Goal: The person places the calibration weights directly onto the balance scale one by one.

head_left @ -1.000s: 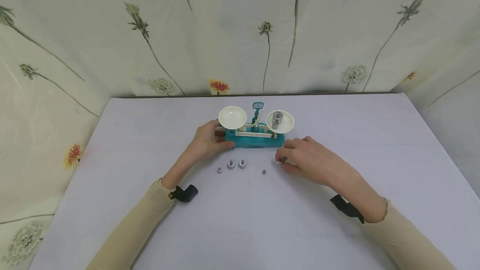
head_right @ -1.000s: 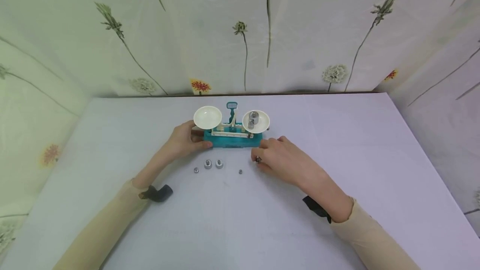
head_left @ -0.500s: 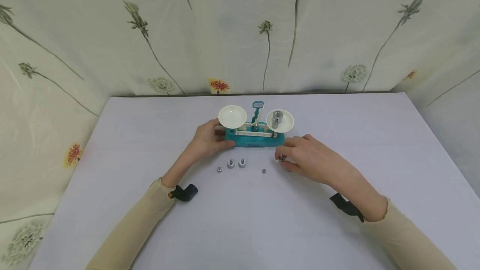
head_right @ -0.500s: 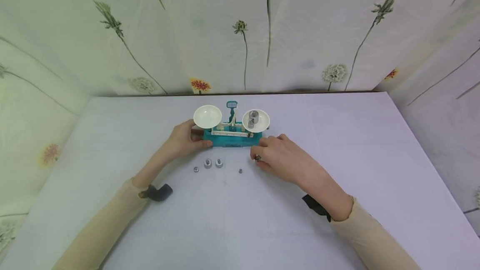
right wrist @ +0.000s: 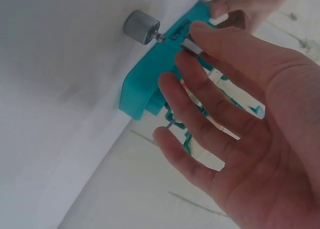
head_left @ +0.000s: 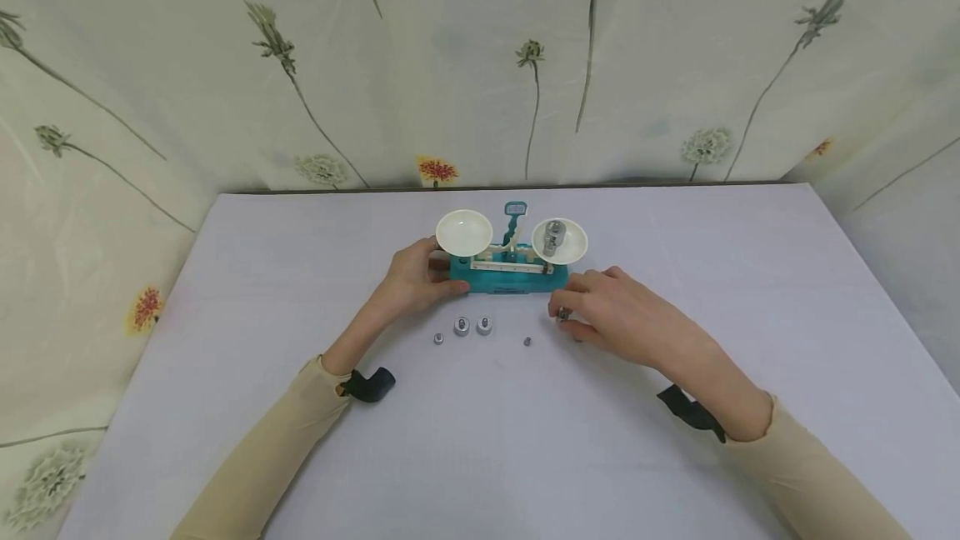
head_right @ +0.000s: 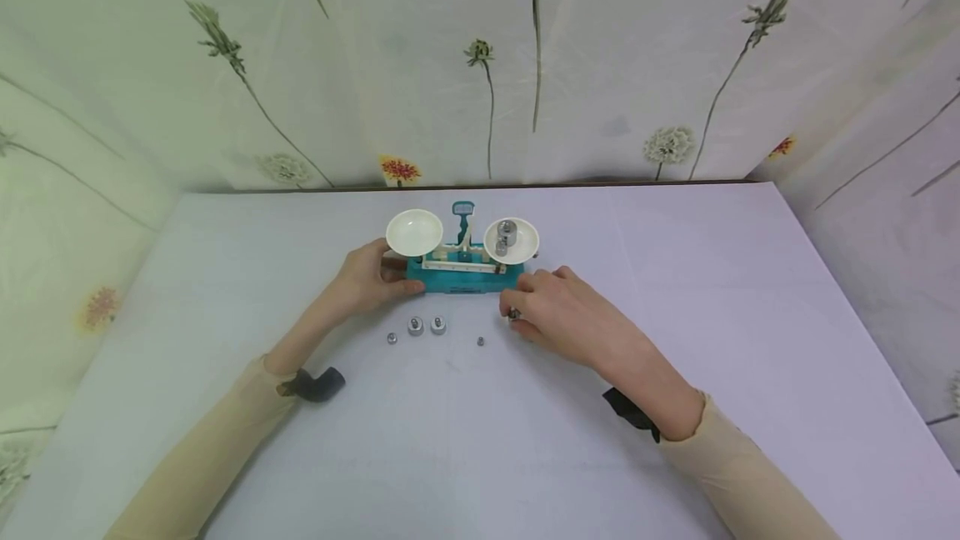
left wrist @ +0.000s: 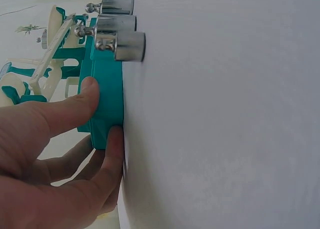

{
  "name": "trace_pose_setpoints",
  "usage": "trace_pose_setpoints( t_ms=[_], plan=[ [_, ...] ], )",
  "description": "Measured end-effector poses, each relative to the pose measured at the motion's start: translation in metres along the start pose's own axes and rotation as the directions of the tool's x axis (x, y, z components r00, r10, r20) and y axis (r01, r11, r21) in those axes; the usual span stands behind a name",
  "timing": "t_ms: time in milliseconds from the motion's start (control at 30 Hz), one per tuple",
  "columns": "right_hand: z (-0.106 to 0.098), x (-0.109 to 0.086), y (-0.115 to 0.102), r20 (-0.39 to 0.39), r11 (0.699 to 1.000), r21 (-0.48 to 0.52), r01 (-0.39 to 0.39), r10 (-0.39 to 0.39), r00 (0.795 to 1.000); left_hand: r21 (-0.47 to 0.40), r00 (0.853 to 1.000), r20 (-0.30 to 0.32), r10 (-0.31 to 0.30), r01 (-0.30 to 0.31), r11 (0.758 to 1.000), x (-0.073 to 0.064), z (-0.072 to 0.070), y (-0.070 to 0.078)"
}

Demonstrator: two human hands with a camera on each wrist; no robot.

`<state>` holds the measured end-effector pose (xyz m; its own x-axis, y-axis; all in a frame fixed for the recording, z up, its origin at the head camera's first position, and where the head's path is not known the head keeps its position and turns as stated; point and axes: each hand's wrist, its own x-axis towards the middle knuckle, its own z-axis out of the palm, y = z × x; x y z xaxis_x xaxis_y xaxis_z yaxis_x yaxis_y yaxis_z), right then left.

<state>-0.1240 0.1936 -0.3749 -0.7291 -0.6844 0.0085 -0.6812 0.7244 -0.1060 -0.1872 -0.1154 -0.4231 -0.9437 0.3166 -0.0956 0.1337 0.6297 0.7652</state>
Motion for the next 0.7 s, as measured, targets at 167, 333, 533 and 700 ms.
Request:
trace_pose_setpoints(
  t_ms=[167, 333, 533, 700],
  plan=[
    [-0.001, 0.001, 0.000, -0.003, 1.000, -0.003, 0.000, 0.000, 1.000, 0.002, 1.000, -0.002, 0.005, -0.005, 1.000, 0.001, 0.001, -0.001],
    [-0.003, 0.002, 0.000, -0.007, 1.000, -0.013, -0.001, 0.001, 1.000, -0.004, 1.000, -0.001, 0.002, -0.002, 1.000, 0.000, 0.001, -0.001],
    [-0.008, 0.003, 0.000, -0.011, 0.999, -0.032, -0.010, 0.010, 1.000, -0.007, 1.000, 0.000, -0.007, 0.007, 1.000, 0.000, 0.001, -0.001],
    [-0.010, 0.004, -0.002, -0.016, 0.999, -0.038, -0.012, 0.011, 1.000, -0.009, 1.000, 0.005, -0.024, 0.024, 1.000, 0.001, 0.001, -0.001]
  ],
)
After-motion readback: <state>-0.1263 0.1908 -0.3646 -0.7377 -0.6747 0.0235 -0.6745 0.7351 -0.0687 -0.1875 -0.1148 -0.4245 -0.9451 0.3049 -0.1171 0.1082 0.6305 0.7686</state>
